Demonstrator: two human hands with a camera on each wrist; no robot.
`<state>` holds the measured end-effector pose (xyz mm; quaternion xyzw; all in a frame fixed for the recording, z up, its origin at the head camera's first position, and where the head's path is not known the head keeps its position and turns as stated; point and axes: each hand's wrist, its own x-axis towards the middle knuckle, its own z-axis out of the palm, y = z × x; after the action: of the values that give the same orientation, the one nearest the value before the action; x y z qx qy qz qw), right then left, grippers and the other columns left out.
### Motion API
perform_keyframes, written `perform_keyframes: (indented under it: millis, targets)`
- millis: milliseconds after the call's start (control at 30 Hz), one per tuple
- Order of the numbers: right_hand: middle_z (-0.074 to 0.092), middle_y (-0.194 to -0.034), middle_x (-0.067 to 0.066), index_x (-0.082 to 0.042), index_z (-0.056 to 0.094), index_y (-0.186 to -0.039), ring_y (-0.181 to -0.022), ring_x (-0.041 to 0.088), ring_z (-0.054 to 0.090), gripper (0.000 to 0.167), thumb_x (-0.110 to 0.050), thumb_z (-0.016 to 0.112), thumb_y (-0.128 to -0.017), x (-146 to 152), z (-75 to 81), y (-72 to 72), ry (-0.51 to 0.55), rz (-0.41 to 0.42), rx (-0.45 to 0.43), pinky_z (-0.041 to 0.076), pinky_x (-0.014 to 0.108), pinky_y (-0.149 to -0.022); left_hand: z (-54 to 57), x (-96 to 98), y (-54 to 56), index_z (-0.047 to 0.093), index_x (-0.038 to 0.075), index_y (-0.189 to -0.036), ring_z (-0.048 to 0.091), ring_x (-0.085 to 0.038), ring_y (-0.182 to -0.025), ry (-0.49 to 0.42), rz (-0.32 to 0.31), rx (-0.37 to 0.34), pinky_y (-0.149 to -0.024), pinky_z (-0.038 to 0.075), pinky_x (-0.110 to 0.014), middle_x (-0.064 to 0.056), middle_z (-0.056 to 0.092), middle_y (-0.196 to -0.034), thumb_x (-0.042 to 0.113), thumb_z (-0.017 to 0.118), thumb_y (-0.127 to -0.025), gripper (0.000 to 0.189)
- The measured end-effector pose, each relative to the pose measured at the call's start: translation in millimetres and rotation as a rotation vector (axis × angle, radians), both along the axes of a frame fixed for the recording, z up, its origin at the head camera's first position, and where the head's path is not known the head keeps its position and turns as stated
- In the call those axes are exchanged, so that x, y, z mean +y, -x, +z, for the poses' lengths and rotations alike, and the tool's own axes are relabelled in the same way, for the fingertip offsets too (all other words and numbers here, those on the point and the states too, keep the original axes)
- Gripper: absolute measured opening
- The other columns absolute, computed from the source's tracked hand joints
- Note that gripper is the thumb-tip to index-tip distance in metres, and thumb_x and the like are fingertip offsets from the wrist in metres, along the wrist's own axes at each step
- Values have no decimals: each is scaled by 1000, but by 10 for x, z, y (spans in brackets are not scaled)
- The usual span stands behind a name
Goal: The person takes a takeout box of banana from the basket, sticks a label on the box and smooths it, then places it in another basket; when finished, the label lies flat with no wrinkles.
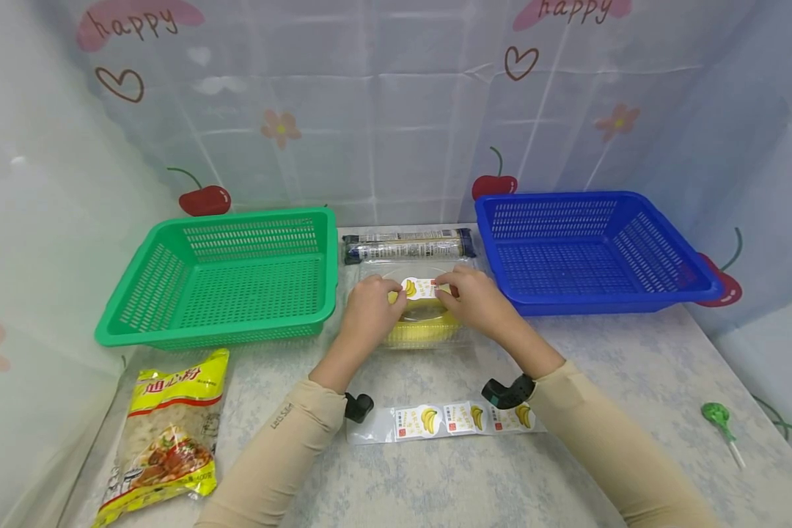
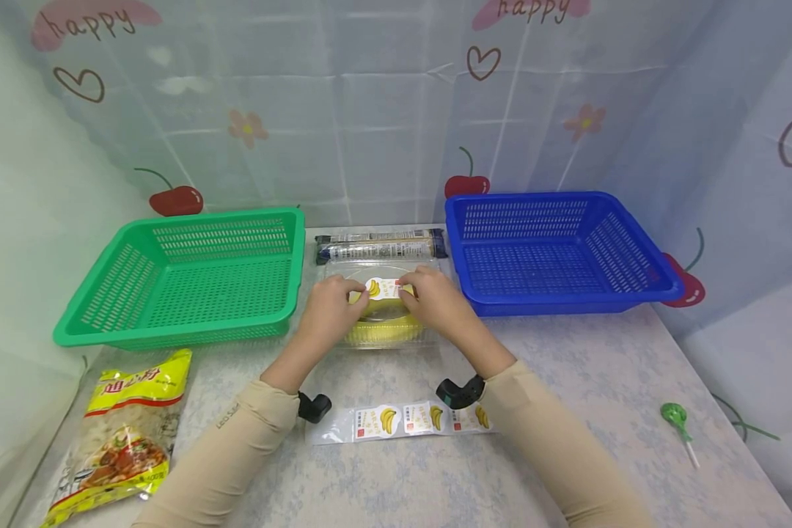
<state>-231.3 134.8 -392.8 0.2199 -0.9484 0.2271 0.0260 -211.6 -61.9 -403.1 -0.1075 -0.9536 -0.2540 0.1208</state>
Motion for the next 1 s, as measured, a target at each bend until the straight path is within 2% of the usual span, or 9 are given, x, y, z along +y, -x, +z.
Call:
perform_keyframes:
  millis: [400,600,733,833,967,1000]
  targets:
    - [51,-73,3,-7,73,-117,-62,16,44,25,-18,66,-96,7,-27,-14,2,23,59,35,28,-55,-14,-15,-25,78,5,-99,63,-25,-79,7,-16,47,-71,54,-38,-11,70,-91,19,65,-94,20]
    - [49,-74,2,-6,72,-119,-63,14,42,26,-15,66,-95,33,-42,-79,67,56,130,35,27,-56,-26,-34,-87,75,3,-102,57,-23,-72,-35,-55,147,-66,50,-35,-10,66,-84,14,65,-92,18]
    - [49,-75,0,-8,72,-118,-66,14,42,25,-15,65,-96,65,-20,-180,124,56,185,36,28,-59,-13,-59,-171,73,2,-104,52,-20,-70,-73,-81,214,-65,46,-33,-8,61,-80,12,65,-90,20]
    - [49,-76,-1,-9,71,-119,-68,14,43,25,-17,63,-97,100,10,-282,147,35,208,37,30,-60,20,-92,-267,72,2,-109,57,-23,-76,-93,-82,230,-68,49,-35,-10,65,-87,13,64,-90,23]
    - [47,-73,-3,-14,69,-123,-62,12,39,28,-25,60,-98,176,24,-423,117,-19,201,33,29,-54,79,-171,-427,69,4,-118,67,-29,-101,-77,-52,210,-86,56,-41,-12,71,-113,17,62,-92,30]
    - [46,-71,-3,-15,68,-124,-59,12,37,29,-27,60,-99,202,20,-455,103,-37,198,31,28,-51,94,-197,-470,68,5,-120,69,-29,-98,-69,-36,193,-86,57,-43,-12,71,-116,18,61,-92,32]
